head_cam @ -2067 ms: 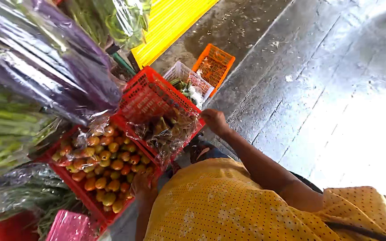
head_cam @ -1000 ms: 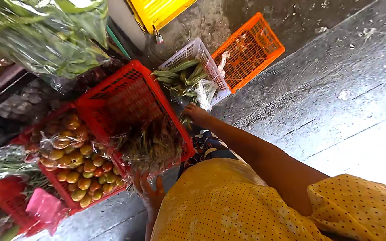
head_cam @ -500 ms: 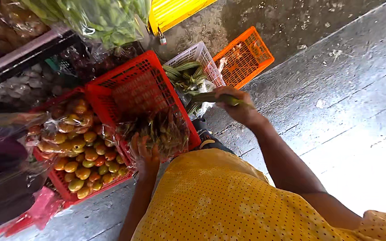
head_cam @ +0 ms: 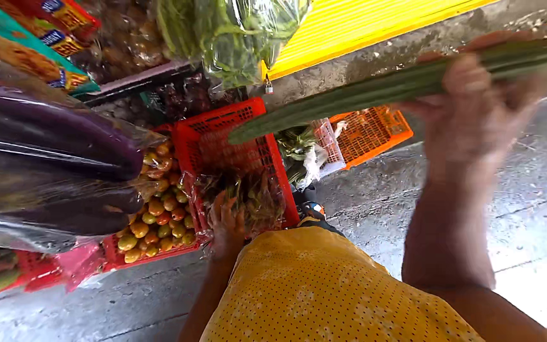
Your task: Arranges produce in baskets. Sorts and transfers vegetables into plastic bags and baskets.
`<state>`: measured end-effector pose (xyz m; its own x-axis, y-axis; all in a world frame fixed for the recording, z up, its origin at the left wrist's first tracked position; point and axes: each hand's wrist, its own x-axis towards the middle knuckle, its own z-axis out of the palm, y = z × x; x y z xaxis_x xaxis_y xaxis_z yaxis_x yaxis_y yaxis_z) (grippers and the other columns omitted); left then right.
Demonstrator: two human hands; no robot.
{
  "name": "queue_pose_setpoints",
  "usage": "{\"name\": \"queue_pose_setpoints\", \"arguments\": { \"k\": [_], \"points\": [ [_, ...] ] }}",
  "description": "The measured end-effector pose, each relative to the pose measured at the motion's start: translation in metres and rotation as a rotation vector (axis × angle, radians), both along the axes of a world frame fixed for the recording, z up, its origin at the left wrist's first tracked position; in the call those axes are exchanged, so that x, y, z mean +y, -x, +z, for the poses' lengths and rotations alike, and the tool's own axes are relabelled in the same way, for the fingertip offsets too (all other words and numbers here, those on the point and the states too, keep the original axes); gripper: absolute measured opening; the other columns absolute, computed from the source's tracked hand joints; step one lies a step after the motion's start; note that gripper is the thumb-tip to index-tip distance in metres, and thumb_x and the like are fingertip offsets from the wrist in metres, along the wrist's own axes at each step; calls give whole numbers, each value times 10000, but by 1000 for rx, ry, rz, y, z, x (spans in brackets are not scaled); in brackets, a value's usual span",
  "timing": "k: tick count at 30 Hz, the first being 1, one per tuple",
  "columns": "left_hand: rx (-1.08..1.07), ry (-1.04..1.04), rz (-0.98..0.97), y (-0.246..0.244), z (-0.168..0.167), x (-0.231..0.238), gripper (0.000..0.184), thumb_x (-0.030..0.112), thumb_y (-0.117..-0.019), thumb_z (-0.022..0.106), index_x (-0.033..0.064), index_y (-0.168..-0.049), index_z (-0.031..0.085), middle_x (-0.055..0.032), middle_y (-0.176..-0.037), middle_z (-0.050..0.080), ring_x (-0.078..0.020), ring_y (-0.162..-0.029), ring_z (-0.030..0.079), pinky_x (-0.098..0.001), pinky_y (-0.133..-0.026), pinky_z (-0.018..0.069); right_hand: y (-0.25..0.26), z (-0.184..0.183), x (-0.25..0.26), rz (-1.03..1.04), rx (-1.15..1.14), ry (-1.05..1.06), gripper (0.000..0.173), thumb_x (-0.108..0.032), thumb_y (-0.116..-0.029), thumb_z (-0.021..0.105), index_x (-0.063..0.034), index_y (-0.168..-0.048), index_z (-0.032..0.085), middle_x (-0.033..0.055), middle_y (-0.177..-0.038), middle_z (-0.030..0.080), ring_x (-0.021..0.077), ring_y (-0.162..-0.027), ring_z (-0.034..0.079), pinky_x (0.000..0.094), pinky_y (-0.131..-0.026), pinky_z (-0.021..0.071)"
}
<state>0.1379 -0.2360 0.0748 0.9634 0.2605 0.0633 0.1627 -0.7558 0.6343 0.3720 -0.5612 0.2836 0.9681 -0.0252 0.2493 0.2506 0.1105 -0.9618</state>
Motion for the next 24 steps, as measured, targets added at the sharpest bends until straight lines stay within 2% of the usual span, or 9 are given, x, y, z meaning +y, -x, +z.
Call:
{"name": "queue_pose_setpoints", "arguments": {
  "k": [3,5,7,10,15,21,23,24],
  "points": [
    [20,-10,49,0,8,-11,381,173,-941,658,6,-1283,644,-271,-1464,509,-441,-1354,498,-638,-1098,403,-28,-58,53,37,161,-164,305,-158,-1013,598,-47,-1268,472,132,-1091,716,315,-881,751,515,-735,667],
    [43,-28,65,2,10,-20,371,175,-938,661,8,-1269,652,-267,-1454,521,-441,-1349,505,-663,-1087,391,-42,-97,84,67,269,-234,266,-149,-1025,584,-39,-1252,498,152,-1077,715,316,-879,749,514,-729,663],
    [63,-29,70,3,10,-30,351,167,-939,651,9,-1252,663,-264,-1443,531,-439,-1336,515,-669,-1095,371,-55,-131,108,64,357,-272,252,-142,-1023,584,-20,-1234,523,167,-1057,704,312,-847,743,505,-702,659],
    [72,-21,83,1,8,-49,321,151,-933,652,27,-1229,671,-256,-1424,547,-431,-1317,533,-672,-1092,369,-72,-167,129,60,439,-267,282,-143,-1031,576,-6,-1265,498,180,-1066,680,300,-834,735,476,-685,655],
    [68,-32,78,-10,1,-75,299,172,-945,624,43,-1208,684,-232,-1405,569,-403,-1267,571,-640,-1072,403,-96,-196,149,55,500,-273,282,-113,-1028,585,4,-1267,491,197,-1049,663,310,-829,729,474,-683,653],
    [70,5,51,-33,-7,-102,308,180,-954,622,48,-1228,674,-242,-1415,556,-425,-1292,546,-657,-1083,378,-115,-217,160,11,581,-274,288,-118,-1026,610,6,-1259,495,206,-1050,633,310,-825,715,475,-668,647],
    [64,4,34,-45,-12,-113,303,189,-957,635,68,-1232,677,-238,-1409,559,-427,-1275,552,-667,-1072,377,-124,-219,157,62,612,-241,354,-133,-1026,623,2,-1311,463,217,-1108,625,325,-881,718,485,-702,652],
    [71,0,20,-52,-14,-120,316,198,-958,644,73,-1248,672,-237,-1421,551,-434,-1280,546,-678,-1072,368,-130,-220,153,135,644,-209,437,-136,-1023,633,-11,-1380,415,223,-1174,607,331,-944,715,489,-747,654]
  ]
}}
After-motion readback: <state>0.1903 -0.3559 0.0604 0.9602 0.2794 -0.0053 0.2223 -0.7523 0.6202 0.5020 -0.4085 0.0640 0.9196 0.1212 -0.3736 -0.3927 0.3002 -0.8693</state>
